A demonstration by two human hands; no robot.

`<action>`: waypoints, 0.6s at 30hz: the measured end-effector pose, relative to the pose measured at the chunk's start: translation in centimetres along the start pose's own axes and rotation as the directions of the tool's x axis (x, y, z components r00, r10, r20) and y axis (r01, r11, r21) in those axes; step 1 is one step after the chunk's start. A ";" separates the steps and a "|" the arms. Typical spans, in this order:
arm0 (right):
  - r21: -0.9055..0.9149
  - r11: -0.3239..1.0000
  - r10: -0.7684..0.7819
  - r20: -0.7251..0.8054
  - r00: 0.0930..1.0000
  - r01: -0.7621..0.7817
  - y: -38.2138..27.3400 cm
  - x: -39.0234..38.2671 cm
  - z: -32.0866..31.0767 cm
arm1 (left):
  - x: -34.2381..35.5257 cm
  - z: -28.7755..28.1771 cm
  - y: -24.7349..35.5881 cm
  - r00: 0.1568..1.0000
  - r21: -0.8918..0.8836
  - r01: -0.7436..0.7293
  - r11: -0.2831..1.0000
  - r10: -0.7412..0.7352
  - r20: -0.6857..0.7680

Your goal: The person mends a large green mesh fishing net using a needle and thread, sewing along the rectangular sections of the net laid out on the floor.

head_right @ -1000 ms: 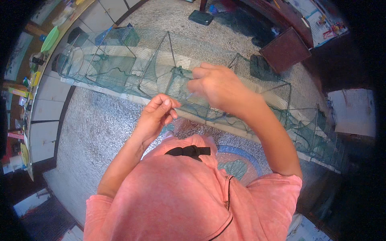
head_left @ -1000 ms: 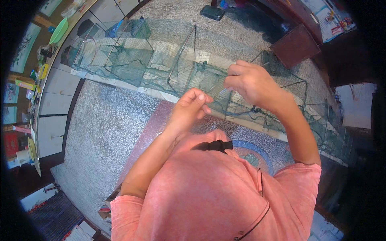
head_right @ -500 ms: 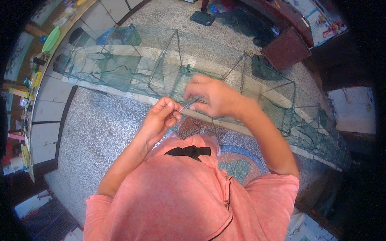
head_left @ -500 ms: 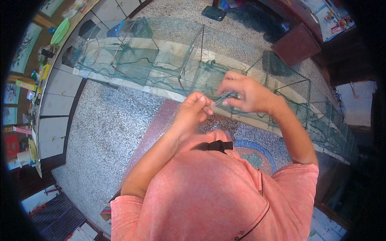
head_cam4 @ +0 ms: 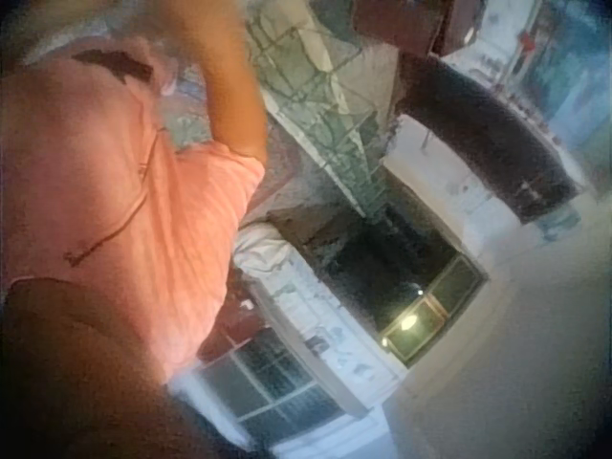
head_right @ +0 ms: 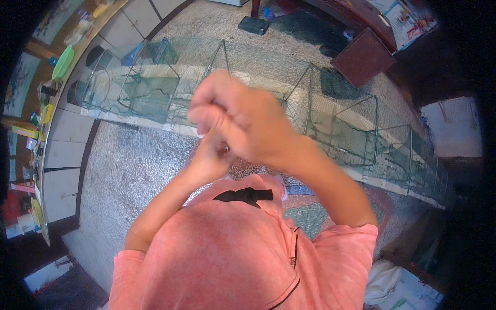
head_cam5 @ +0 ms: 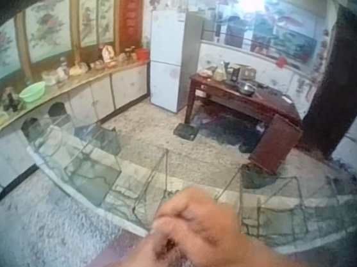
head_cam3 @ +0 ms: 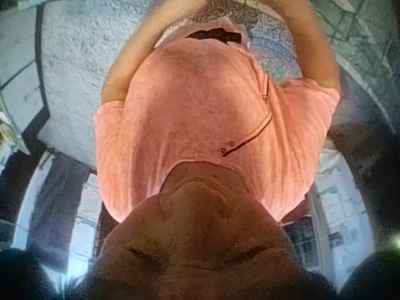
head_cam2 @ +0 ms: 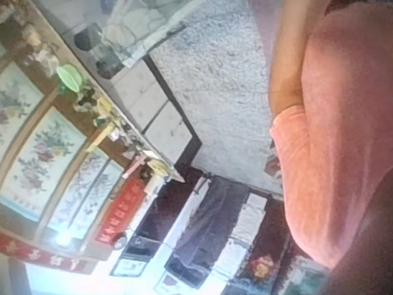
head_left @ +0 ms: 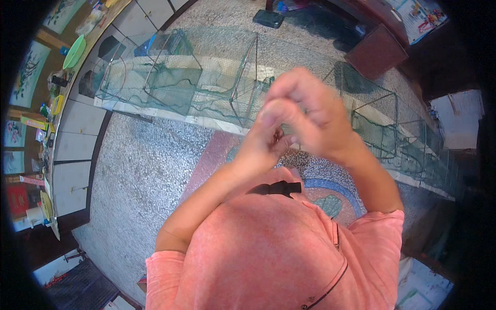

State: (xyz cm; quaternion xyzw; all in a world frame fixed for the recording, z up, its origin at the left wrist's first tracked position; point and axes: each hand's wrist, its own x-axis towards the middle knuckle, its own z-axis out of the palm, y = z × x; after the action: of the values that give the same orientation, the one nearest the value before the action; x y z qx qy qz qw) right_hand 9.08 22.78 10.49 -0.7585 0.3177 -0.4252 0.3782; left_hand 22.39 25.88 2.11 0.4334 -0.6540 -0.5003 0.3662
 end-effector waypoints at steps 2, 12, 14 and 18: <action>0.143 0.990 0.033 -0.096 0.995 -0.019 -1.3 0.2 -1.2 | 1.2 -0.6 -0.8 0.993 -0.060 -0.076 0.995 0.081 0.084; 0.199 0.949 -0.141 -0.426 0.894 0.245 -2.4 -2.6 -8.5 | 4.2 -2.2 -1.3 0.971 -0.271 -0.014 0.962 0.078 0.226; 0.061 0.979 -0.147 -0.442 0.885 0.193 -1.6 -3.5 -8.0 | 4.9 -2.7 -1.2 0.981 -0.311 -0.007 0.951 0.067 0.182; -0.340 0.911 0.059 -0.458 0.887 -0.236 -0.4 -6.2 -5.1 | 6.7 -4.6 -0.6 0.982 -0.292 0.054 0.955 0.002 0.190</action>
State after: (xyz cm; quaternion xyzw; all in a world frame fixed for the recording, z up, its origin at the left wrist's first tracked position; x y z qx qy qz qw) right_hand 1.91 26.41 10.09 -0.6756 0.5296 -0.4833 0.1719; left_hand 24.33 18.04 2.85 0.3332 -0.5977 -0.6359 0.3569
